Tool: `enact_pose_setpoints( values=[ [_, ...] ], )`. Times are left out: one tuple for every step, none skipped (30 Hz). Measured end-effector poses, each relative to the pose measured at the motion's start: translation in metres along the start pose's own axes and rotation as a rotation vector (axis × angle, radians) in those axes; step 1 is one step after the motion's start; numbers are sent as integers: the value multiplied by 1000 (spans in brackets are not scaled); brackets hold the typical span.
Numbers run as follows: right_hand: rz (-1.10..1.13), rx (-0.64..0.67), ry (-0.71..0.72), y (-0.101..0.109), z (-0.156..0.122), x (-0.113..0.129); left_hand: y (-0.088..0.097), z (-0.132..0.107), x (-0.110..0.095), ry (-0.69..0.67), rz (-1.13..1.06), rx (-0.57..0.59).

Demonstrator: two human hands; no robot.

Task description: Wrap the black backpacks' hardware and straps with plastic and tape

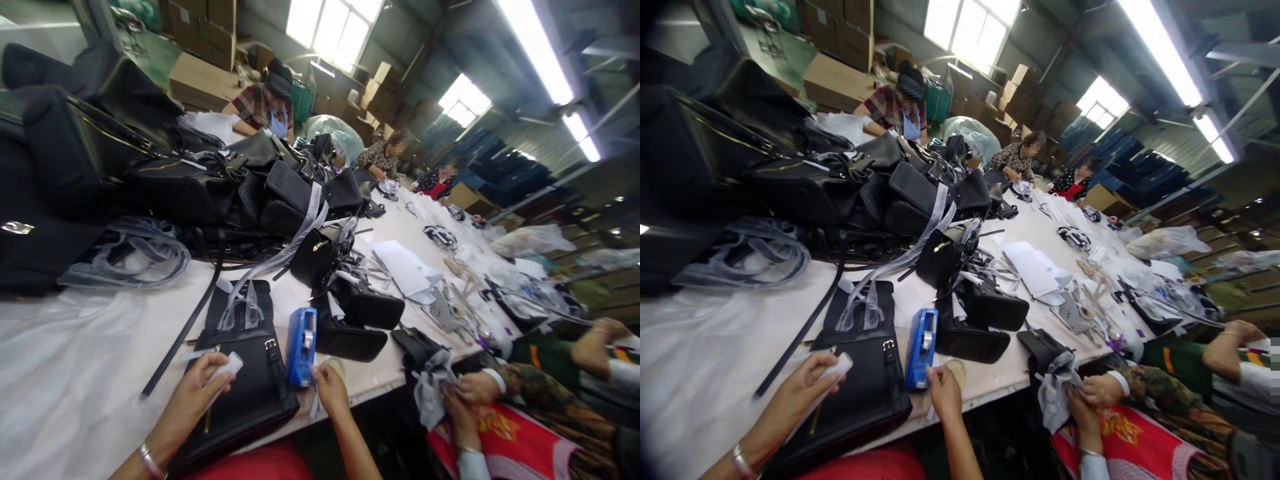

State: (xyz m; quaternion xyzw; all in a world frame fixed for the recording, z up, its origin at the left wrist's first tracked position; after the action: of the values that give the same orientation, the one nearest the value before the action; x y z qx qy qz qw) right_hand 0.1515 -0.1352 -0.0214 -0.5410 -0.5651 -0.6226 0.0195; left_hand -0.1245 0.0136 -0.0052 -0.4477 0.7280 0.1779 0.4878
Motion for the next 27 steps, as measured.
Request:
enact_pose_setpoints(
  values=[
    [21,20,3,-3,-1,-4,-1,0,0,5,-4,5],
    [42,31,5,-7,-3,-6,-1,0,1,9,-6,9],
    [63,36,7,-10,-4,-6,-1,0,2,13,-8,12],
    [83,36,9,-12,-5,-5,-1,0,3,15,-12,15],
    [101,34,11,-13,-7,-3,-1,-1,4,17,-16,17],
    [118,30,15,-12,-9,-2,0,-1,5,18,-21,18],
    [129,22,23,-11,-12,-1,0,-1,5,19,-26,17],
    [142,13,34,-10,-16,0,0,-1,5,21,-30,13],
    [160,10,42,-9,-21,-1,1,-1,5,25,-33,10],
    [193,18,35,-10,-27,-4,1,-2,4,29,-35,4],
    [244,40,-3,-13,-33,-8,1,-2,3,34,-37,-2],
    [305,72,-69,-17,-39,-14,1,-3,1,38,-40,-6],
    [366,111,-151,-22,-44,-21,1,-3,-1,40,-43,-11],
    [413,148,-235,-28,-47,-28,1,-4,-3,42,-46,-14],
    [438,175,-305,-34,-49,-35,1,-5,-5,43,-48,-18],
    [443,191,-349,-38,-49,-40,1,-5,-6,46,-50,-17],
    [431,199,-366,-41,-48,-45,1,-6,-7,48,-54,-16],
    [411,201,-365,-43,-46,-48,0,-6,-9,49,-63,-16],
    [388,199,-358,-43,-43,-51,0,-7,-10,48,-73,-16],
    [359,193,-340,-42,-41,-53,0,-7,-11,45,-87,-18],
    [326,184,-314,-40,-40,-55,-1,-8,-12,38,-104,-23],
    [296,174,-285,-38,-40,-56,-1,-8,-13,28,-124,-32],
    [254,163,-250,-36,-41,-58,-1,-9,-14,18,-145,-42],
    [195,152,-210,-34,-43,-59,-1,-9,-15,11,-164,-49],
    [121,145,-170,-32,-45,-59,-1,-9,-16,5,-183,-56],
    [41,133,-129,-30,-47,-57,0,-9,-16,1,-200,-59],
    [-30,112,-80,-28,-50,-50,0,-9,-16,-2,-213,-59]
  ],
)
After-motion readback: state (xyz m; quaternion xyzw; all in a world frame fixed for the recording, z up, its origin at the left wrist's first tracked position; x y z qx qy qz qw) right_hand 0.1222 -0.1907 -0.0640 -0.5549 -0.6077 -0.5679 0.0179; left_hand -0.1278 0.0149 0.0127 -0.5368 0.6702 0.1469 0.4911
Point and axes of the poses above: each hand's wrist, its own z-axis towards the middle knuckle, its own y-axis out of the back of the hand, x = y × z, the point moved 2 cm from there along z, towards the middle knuckle, and after that the axes turned 5 degrees about x, right-handed, at the moved point
